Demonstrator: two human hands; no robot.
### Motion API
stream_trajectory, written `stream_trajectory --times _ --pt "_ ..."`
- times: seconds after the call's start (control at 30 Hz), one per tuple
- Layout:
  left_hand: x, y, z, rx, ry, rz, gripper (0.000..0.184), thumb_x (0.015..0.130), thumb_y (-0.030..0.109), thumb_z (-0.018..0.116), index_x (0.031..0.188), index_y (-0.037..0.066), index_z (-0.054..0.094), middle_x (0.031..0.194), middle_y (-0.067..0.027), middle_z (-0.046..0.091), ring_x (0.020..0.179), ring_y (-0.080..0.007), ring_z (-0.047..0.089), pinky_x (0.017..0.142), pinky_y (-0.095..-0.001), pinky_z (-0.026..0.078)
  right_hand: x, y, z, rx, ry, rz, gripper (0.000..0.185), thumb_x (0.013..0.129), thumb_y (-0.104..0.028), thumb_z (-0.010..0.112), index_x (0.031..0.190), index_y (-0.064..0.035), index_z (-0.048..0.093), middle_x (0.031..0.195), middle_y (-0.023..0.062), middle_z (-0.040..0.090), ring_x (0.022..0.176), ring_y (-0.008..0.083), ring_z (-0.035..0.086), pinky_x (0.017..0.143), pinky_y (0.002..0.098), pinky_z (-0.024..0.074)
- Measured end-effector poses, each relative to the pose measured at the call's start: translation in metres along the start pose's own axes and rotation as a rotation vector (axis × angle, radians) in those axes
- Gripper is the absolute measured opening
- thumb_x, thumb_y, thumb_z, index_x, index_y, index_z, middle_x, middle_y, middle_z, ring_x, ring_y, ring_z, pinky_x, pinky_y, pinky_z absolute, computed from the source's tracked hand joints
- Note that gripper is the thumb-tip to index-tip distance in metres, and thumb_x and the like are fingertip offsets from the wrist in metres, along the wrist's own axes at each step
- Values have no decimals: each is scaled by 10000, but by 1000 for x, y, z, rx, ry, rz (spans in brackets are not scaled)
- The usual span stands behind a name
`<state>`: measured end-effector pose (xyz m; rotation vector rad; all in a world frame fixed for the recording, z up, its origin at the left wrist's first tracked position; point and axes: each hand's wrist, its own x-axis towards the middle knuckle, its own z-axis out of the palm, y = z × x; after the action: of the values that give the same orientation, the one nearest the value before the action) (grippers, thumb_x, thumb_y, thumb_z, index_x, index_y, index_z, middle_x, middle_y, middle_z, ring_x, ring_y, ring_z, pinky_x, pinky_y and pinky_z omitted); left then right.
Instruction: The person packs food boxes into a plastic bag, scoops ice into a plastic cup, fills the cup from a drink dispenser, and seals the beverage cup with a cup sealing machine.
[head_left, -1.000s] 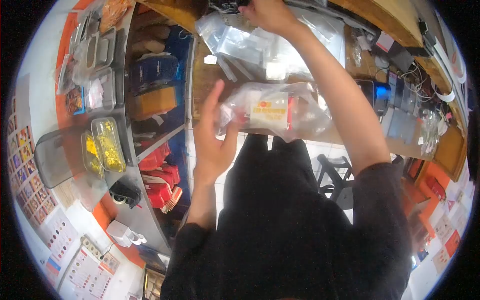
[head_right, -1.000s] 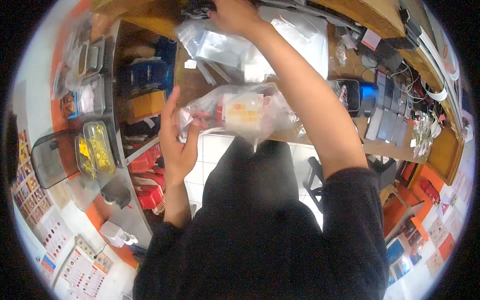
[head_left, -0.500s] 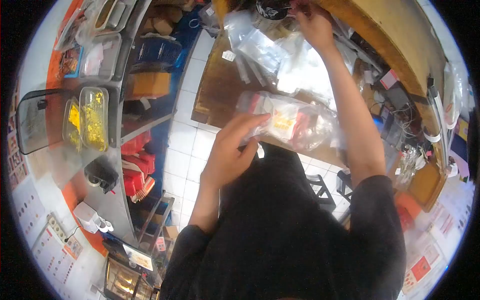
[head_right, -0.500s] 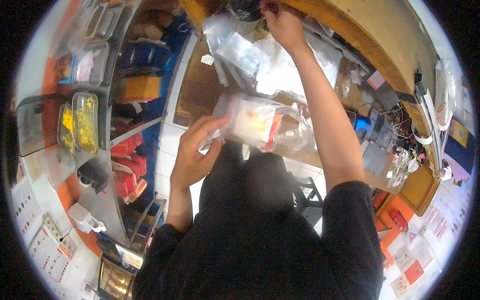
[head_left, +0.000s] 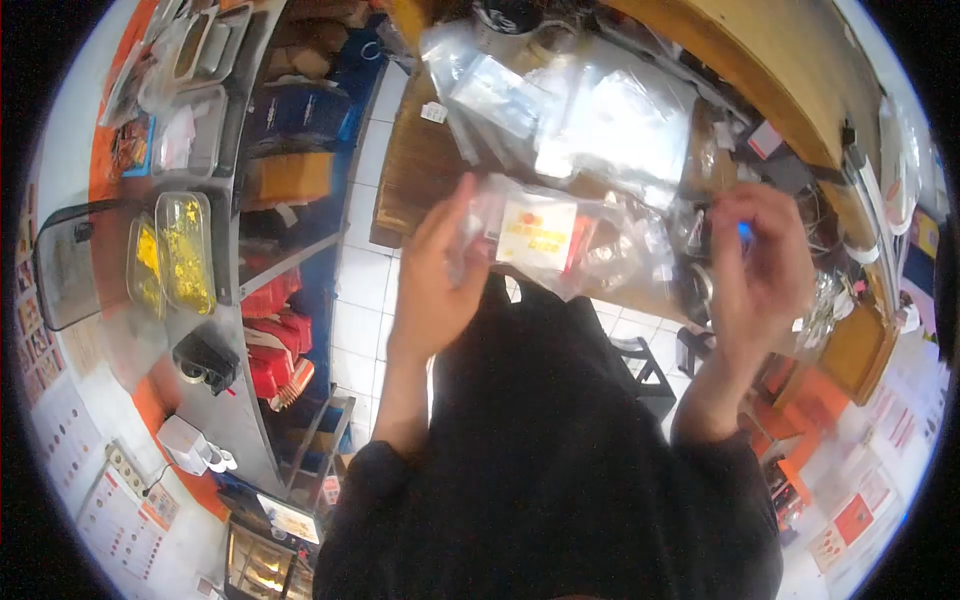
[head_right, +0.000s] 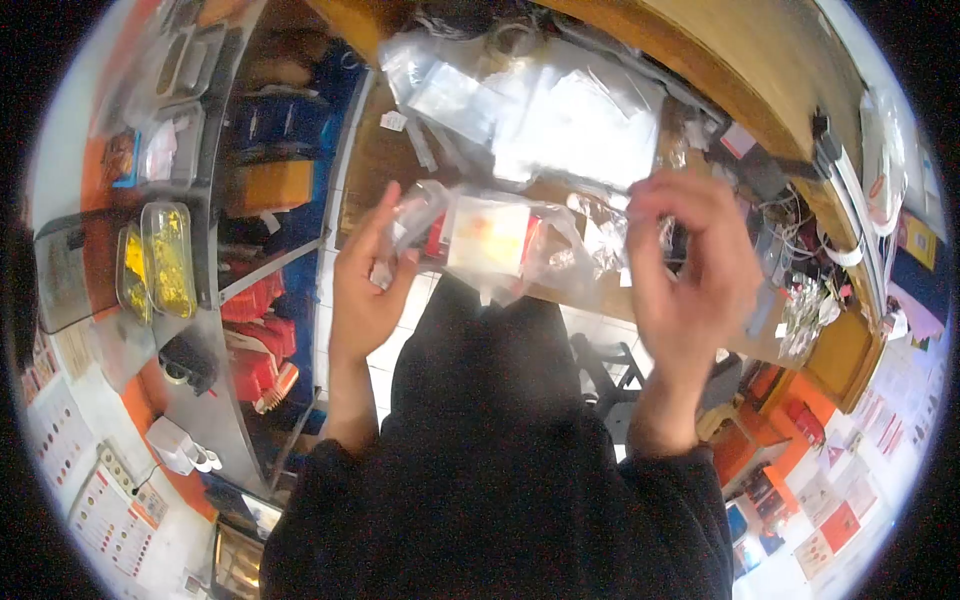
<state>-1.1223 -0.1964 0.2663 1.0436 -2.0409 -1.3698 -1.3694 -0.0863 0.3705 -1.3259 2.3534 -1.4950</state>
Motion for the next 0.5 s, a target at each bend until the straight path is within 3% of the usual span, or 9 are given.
stream_trajectory --times 0.07,0.13,0.2,0.3,0.37,0.4,0.47,0.5 --pt "2 3 2 -23 -70 -29 710 872 -80 584 1546 36 392 1404 -162 587 1223 -203 588 1017 -317 452 -2 -27 -21 -137 -386 -140 226 788 106 683 989 4 673 986 140 661 864 247 679 774 339 560" --pt "5 2 8 -152 -83 -43 751 864 -121 536 1570 15 317 1511 -175 473 1351 -228 485 1108 -326 367 -14 -19 -6 -115 -537 -83 247 766 70 685 999 -3 648 995 162 650 861 324 665 770 385 554" --pt "9 5 11 -227 -117 -60 790 855 -157 493 1589 -2 245 1602 -183 362 1453 -251 388 1179 -333 283 -28 9 32 -110 -574 -124 123 842 -1 651 964 15 648 1049 171 664 898 305 690 754 371 549" --pt "11 15 12 -248 -153 -57 785 862 -139 509 1589 -2 248 1607 -184 354 1451 -249 390 1165 -331 310 -78 85 71 -265 -686 -63 153 847 -16 612 991 19 650 1094 188 651 925 332 680 772 421 546" --pt "11 26 9 -113 -80 -12 713 868 -113 547 1546 6 363 1525 -181 469 1365 -234 487 1115 -331 375 -97 105 55 -627 -953 -59 191 839 -36 610 1016 20 653 1113 209 628 927 351 657 823 445 533" --pt "11 31 6 -67 -55 3 690 870 -104 559 1532 8 402 1497 -180 508 1336 -228 519 1099 -331 396 -97 104 44 -624 -949 -62 191 839 -36 610 1016 20 653 1113 209 628 927 351 657 823 445 533" --pt "9 44 -7 260 -115 -66 556 864 -41 643 1411 26 571 1278 -158 657 1123 -214 626 990 -332 469 -91 85 17 -725 -1220 -69 138 852 -69 624 963 2 663 1045 215 644 950 363 652 850 467 514" --pt "8 51 -13 265 -116 -58 556 864 -41 643 1411 26 571 1278 -158 657 1123 -214 626 990 -332 469 -73 60 5 -668 -1358 15 125 866 -90 626 947 -2 665 1019 205 657 955 352 652 868 460 515"
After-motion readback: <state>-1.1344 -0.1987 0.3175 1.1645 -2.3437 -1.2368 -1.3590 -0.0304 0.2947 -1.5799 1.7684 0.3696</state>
